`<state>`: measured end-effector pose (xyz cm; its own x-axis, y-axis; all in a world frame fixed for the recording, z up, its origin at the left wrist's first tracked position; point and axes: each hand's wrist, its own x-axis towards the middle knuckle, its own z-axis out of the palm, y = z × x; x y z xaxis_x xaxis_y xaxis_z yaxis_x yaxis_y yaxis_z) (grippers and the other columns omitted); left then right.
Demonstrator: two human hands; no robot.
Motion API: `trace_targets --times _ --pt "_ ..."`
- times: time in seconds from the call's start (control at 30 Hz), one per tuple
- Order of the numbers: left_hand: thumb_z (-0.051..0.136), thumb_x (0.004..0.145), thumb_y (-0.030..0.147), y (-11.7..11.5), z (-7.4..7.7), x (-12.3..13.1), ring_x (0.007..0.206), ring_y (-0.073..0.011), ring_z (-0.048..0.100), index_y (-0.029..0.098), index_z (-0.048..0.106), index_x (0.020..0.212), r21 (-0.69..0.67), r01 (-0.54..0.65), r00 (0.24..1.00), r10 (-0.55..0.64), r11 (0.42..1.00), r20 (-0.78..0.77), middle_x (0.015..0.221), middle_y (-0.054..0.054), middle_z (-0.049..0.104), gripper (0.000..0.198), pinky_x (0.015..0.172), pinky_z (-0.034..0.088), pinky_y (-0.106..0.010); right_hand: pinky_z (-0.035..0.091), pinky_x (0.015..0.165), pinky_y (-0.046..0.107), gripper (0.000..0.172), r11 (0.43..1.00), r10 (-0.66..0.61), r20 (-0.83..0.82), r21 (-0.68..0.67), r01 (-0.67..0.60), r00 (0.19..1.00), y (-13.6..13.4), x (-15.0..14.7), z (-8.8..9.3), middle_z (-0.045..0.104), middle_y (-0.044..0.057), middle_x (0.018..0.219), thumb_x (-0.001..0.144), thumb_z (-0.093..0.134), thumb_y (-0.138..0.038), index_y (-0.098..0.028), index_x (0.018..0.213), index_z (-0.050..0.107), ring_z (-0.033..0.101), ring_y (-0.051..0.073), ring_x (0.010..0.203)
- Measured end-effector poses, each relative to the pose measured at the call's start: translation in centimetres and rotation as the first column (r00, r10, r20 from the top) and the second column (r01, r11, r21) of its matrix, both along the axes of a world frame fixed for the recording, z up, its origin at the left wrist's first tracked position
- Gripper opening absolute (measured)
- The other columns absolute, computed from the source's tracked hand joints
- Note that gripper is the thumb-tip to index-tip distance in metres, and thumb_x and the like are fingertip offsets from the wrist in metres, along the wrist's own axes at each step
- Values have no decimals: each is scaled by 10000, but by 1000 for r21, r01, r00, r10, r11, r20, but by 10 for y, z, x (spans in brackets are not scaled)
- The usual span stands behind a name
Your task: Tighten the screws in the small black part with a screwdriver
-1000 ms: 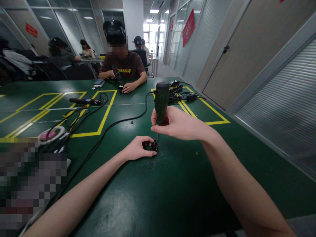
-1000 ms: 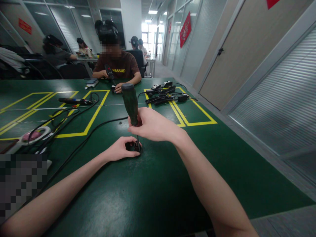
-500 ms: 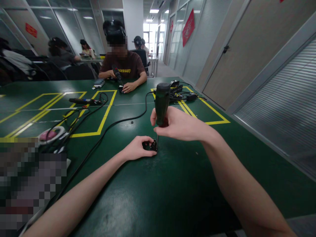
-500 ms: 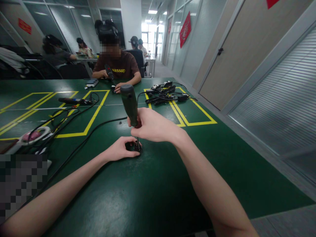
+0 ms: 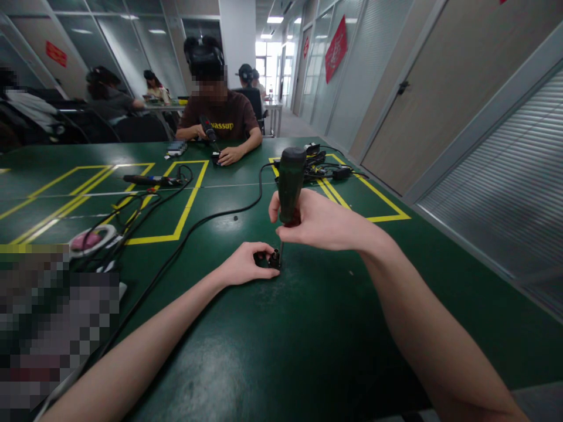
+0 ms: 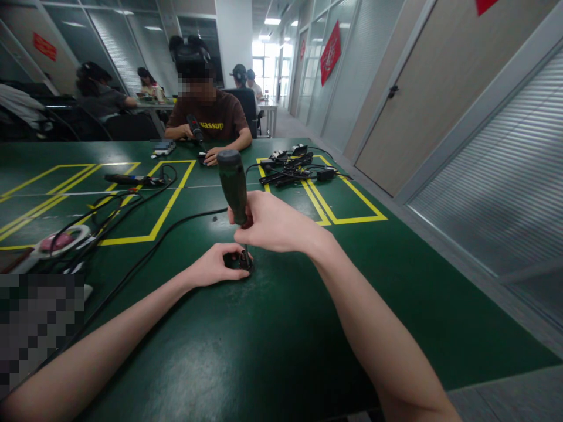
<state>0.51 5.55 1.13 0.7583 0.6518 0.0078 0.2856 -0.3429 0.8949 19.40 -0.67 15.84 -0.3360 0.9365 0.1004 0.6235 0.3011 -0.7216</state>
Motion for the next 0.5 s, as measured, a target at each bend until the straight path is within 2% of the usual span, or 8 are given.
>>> trace_targets --times 0.5 --pt "804 731 321 1 -1 0 917 -221 690 150 757 961 9 7 1000 -7 1000 -2 945 -44 776 290 918 531 -344 396 618 271 213 1000 17 2 -6 -17 1000 0 0 -1 576 -33 764 653 625 -124 -201 849 587 506 145 673"
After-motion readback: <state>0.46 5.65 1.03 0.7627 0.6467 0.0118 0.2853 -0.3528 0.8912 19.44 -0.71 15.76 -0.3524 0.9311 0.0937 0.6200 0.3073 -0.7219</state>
